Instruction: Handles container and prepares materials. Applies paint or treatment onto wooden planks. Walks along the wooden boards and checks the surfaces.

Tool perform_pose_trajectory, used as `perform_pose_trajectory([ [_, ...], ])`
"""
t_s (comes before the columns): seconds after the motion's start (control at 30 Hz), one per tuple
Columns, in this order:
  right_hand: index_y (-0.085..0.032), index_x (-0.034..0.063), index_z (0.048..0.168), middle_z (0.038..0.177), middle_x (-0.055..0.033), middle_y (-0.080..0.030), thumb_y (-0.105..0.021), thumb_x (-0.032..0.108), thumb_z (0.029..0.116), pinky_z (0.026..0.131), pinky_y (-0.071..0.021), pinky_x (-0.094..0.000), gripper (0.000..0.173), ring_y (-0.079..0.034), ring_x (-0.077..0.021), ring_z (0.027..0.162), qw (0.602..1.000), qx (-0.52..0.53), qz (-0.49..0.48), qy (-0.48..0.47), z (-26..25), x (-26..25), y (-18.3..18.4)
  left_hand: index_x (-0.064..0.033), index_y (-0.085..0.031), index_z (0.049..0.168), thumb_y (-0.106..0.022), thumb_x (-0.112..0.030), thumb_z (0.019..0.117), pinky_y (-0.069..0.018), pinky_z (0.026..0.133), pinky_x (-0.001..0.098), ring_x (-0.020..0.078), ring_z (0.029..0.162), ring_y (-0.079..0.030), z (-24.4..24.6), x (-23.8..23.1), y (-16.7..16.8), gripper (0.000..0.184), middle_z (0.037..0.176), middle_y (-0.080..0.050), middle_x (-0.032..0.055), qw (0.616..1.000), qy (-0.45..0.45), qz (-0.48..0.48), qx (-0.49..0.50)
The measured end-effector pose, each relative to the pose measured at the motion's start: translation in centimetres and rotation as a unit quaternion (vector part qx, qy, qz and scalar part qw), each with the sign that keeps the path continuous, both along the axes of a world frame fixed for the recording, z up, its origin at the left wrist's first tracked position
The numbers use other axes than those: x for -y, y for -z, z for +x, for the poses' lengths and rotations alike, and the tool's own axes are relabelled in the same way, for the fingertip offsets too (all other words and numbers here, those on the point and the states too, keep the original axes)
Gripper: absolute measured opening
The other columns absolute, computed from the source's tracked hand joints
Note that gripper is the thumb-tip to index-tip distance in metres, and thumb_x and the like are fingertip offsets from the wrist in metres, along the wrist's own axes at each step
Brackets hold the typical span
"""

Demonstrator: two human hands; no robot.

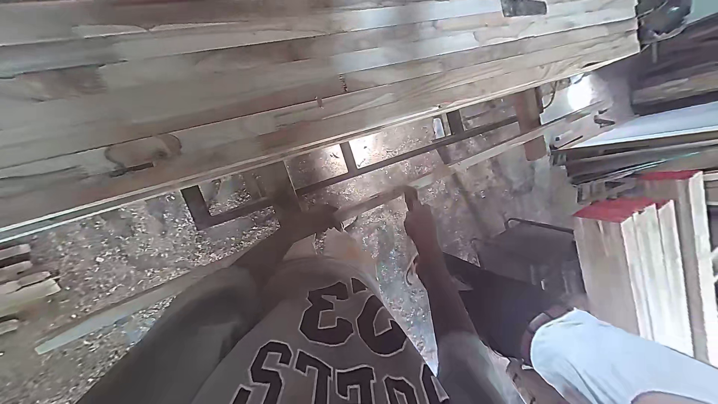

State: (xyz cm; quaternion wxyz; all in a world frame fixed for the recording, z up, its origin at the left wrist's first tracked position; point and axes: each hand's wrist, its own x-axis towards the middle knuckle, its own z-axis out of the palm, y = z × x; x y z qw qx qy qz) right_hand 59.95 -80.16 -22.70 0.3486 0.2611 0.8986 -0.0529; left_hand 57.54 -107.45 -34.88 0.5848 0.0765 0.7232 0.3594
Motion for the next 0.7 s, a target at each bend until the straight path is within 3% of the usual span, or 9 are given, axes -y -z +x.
perform_pose_trajectory([
  [0.1,-0.045,0.0094,0.151,0.142,-0.0264,-0.053,-0.053,0.015,0.0991,0.097,-0.0543,-0.0518,0.053,-0.064,-0.0382,0.118,1.0,0.018,-0.021,0.007,-1.8,1.7,0.3,-0.0087,-0.063,0.125,-0.078,-0.033,0.0883,-0.0541,0.068,0.042,0.0203,0.074,-0.062,0.2,0.0,1.0,0.047,0.095,-0.066,0.0108,0.999,-0.025,0.002,0.023],
  [0.23,-0.054,0.0072,0.143,0.135,-0.0256,-0.058,-0.055,0.018,0.099,0.093,-0.0561,-0.0538,0.046,-0.068,-0.0373,0.11,0.995,0.073,-0.055,-0.031,0.2,2.5,-1.0,-0.0054,-0.062,0.129,-0.08,-0.027,0.0877,-0.0541,0.075,0.0425,0.021,0.08,-0.064,0.5,0.4,1.0,0.05,0.102,-0.068,0.0126,0.997,-0.059,0.048,0.033],
  [0.33,-0.037,0.0131,0.159,0.141,-0.0256,-0.054,-0.051,0.018,0.1038,0.095,-0.0562,-0.0512,0.057,-0.066,-0.038,0.115,0.999,-0.017,-0.028,-0.006,1.7,3.1,0.6,-0.0064,-0.066,0.122,-0.077,-0.034,0.0888,-0.0544,0.069,0.0406,0.0192,0.076,-0.064,1.1,1.4,1.4,0.044,0.098,-0.069,0.0108,0.993,-0.08,0.091,0.005],
  [0.37,-0.036,0.0154,0.16,0.143,-0.0256,-0.053,-0.052,0.019,0.1039,0.092,-0.0577,-0.0503,0.058,-0.067,-0.0376,0.112,0.998,-0.058,-0.02,0.007,2.2,3.3,2.1,-0.0079,-0.065,0.122,-0.074,-0.037,0.0905,-0.0548,0.07,0.04,0.0185,0.077,-0.065,1.2,1.6,1.6,0.044,0.099,-0.069,0.01,0.993,-0.074,0.095,0.0],
  [0.43,-0.035,0.0172,0.16,0.147,-0.0273,-0.048,-0.052,0.018,0.1041,0.087,-0.0599,-0.0492,0.058,-0.07,-0.0376,0.105,0.996,-0.084,-0.006,0.019,4.0,4.0,4.8,-0.0081,-0.062,0.131,-0.073,-0.036,0.0926,-0.0561,0.079,0.0413,0.0189,0.086,-0.066,0.6,1.3,1.4,0.049,0.109,-0.07,0.0111,0.996,-0.04,0.076,0.019],
  [0.5,-0.03,0.0185,0.162,0.151,-0.0289,-0.041,-0.053,0.016,0.103,0.085,-0.0607,-0.0488,0.063,-0.071,-0.0383,0.1,0.998,-0.06,0.0,0.026,6.0,4.3,5.6,-0.0045,-0.058,0.135,-0.079,-0.032,0.0901,-0.0546,0.078,0.0438,0.0213,0.082,-0.063,-0.3,0.3,2.7,0.056,0.109,-0.067,0.0148,0.997,-0.005,0.063,0.044],
  [0.63,-0.042,0.0114,0.156,0.141,-0.0315,-0.051,-0.057,0.016,0.1009,0.089,-0.0586,-0.0535,0.058,-0.067,-0.0423,0.108,0.993,-0.111,-0.035,0.038,5.3,2.9,2.9,-0.0076,-0.063,0.129,-0.078,-0.032,0.0881,-0.0558,0.077,0.0443,0.022,0.086,-0.066,1.1,1.4,3.0,0.05,0.105,-0.07,0.0123,0.991,-0.075,0.102,0.037],
  [0.7,-0.046,0.0101,0.152,0.135,-0.0293,-0.057,-0.055,0.018,0.1011,0.089,-0.0598,-0.0519,0.053,-0.07,-0.038,0.104,0.991,-0.111,-0.059,0.051,2.1,2.2,2.5,-0.0089,-0.063,0.13,-0.073,-0.035,0.092,-0.0566,0.079,0.0423,0.0201,0.089,-0.067,1.5,2.0,2.7,0.047,0.108,-0.071,0.0106,0.985,-0.1,0.137,0.024],
])
